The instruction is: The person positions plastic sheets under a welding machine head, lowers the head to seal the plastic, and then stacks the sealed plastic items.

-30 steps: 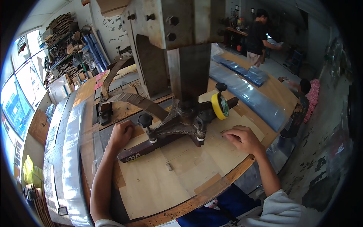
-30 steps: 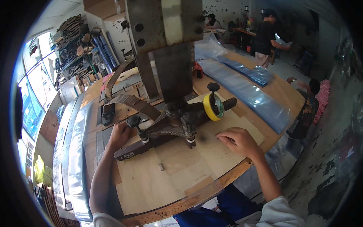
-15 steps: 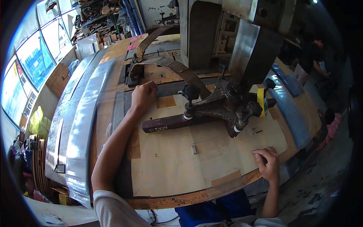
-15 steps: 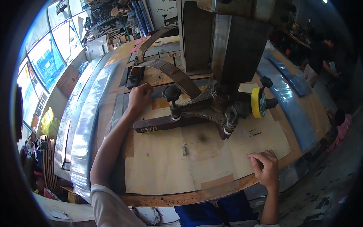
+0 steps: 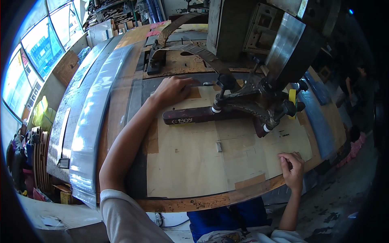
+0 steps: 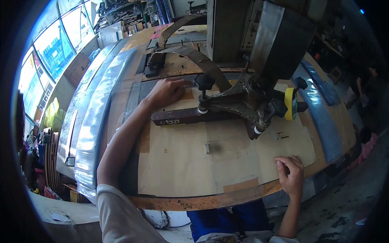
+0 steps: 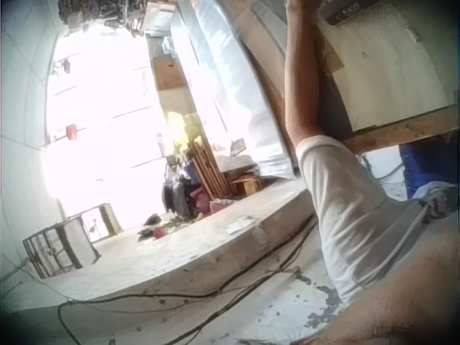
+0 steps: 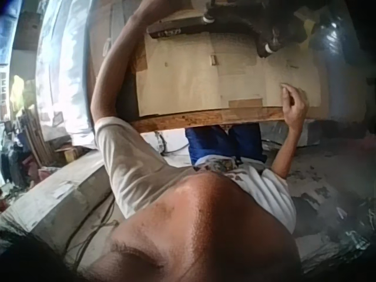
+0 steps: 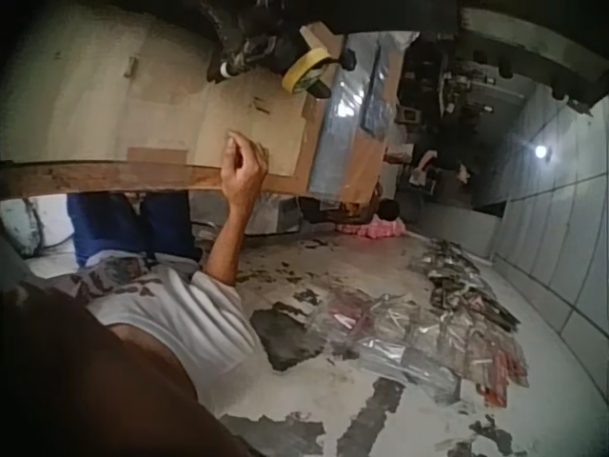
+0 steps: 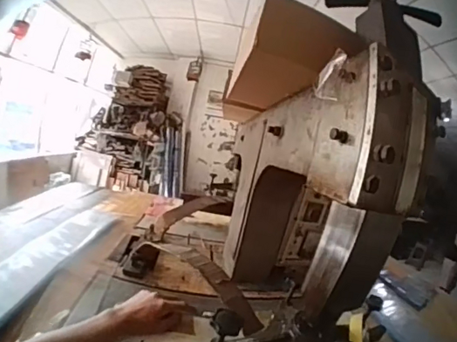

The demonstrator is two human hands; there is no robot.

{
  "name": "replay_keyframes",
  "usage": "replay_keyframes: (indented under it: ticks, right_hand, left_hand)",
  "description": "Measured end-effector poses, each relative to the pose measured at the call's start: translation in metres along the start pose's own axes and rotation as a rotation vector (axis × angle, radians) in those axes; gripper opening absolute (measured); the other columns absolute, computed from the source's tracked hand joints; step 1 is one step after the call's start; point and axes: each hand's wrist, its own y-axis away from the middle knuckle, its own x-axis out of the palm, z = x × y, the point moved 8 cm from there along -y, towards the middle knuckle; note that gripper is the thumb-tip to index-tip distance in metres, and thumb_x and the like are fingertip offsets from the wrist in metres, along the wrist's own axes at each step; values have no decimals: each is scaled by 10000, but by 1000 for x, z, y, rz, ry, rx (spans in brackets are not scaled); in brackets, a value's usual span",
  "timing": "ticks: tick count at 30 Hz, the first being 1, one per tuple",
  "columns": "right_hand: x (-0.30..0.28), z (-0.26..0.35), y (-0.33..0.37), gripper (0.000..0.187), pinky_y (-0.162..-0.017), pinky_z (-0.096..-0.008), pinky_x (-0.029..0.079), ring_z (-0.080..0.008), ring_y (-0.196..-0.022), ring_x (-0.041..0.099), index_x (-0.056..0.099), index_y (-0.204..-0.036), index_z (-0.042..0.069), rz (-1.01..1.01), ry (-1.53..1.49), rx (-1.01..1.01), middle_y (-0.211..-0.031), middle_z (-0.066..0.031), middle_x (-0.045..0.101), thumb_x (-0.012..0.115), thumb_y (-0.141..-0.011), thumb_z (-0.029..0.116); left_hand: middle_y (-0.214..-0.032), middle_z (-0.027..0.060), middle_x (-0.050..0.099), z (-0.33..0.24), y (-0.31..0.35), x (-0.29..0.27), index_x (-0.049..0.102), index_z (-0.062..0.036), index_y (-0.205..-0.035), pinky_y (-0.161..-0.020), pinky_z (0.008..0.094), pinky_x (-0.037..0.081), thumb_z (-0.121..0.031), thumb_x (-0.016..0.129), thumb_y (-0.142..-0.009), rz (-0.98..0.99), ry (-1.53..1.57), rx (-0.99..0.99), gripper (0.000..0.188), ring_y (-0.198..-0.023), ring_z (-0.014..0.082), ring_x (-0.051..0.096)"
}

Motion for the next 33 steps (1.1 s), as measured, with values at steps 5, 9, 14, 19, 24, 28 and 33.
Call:
replay_keyframes:
  ticks: [5, 9, 14, 19, 24, 28, 33]
  right_hand:
    - [5, 0, 3, 96, -684, -374, 419, -234, -657, 531, 731, -956, 12, 9, 0, -3, -711, -90, 636, 665, -903, 58]
    - [7, -5, 6, 89, -660, -374, 407, -229, -654, 502, 722, -960, 5, 27, 33, -1, -691, -81, 606, 669, -900, 44]
    - [9, -11, 7, 78, -615, -361, 385, -198, -655, 471, 715, -956, -3, 53, 35, 73, -687, -63, 572, 662, -904, 24]
    - [9, -20, 9, 78, -552, -275, 302, -87, -653, 390, 698, -979, -4, 60, 41, 85, -758, 3, 475, 639, -974, 47]
    - [11, -16, 6, 84, -558, -261, 330, -74, -664, 414, 709, -1000, -7, 52, 7, 48, -773, 8, 489, 649, -974, 46]
    - [6, -15, 5, 90, -573, -334, 376, -169, -645, 467, 739, -987, 14, -3, -12, 89, -687, -45, 555, 687, -920, 45]
    - [3, -12, 4, 91, -618, -347, 381, -179, -626, 464, 742, -977, 17, -9, -11, 58, -641, -42, 549, 699, -914, 67]
  left_hand:
    - [-969, 118, 611, -12, 0, 14, 628, -373, -1409, -790, 447, 571, -172, 594, -980, 147, -132, 158, 474, -814, 329, 693]
    - [-979, 120, 615, -12, 0, 21, 635, -367, -1394, -783, 455, 571, -171, 563, -986, 152, -174, 130, 458, -803, 335, 691]
    - [-1043, 128, 635, -9, 1, 18, 649, -352, -1378, -822, 465, 569, -213, 544, -1005, 197, -170, 45, 411, -872, 347, 701]
    - [-1001, 149, 750, 2, -3, 15, 730, -236, -1237, -847, 498, 574, -244, 577, -980, 70, -54, 33, 299, -912, 375, 718]
    - [-877, 181, 730, 14, 2, 2, 728, -32, -974, -784, 425, 568, -63, 592, -884, -66, 127, -30, 165, -844, 369, 721]
    - [-845, 172, 725, 24, -2, 0, 711, -16, -951, -761, 403, 560, -41, 596, -880, -124, 169, -70, 137, -810, 338, 733]
    - [-840, 155, 727, 20, -2, 3, 720, -17, -959, -764, 390, 558, -36, 609, -877, -113, 157, -51, 140, -788, 317, 727]
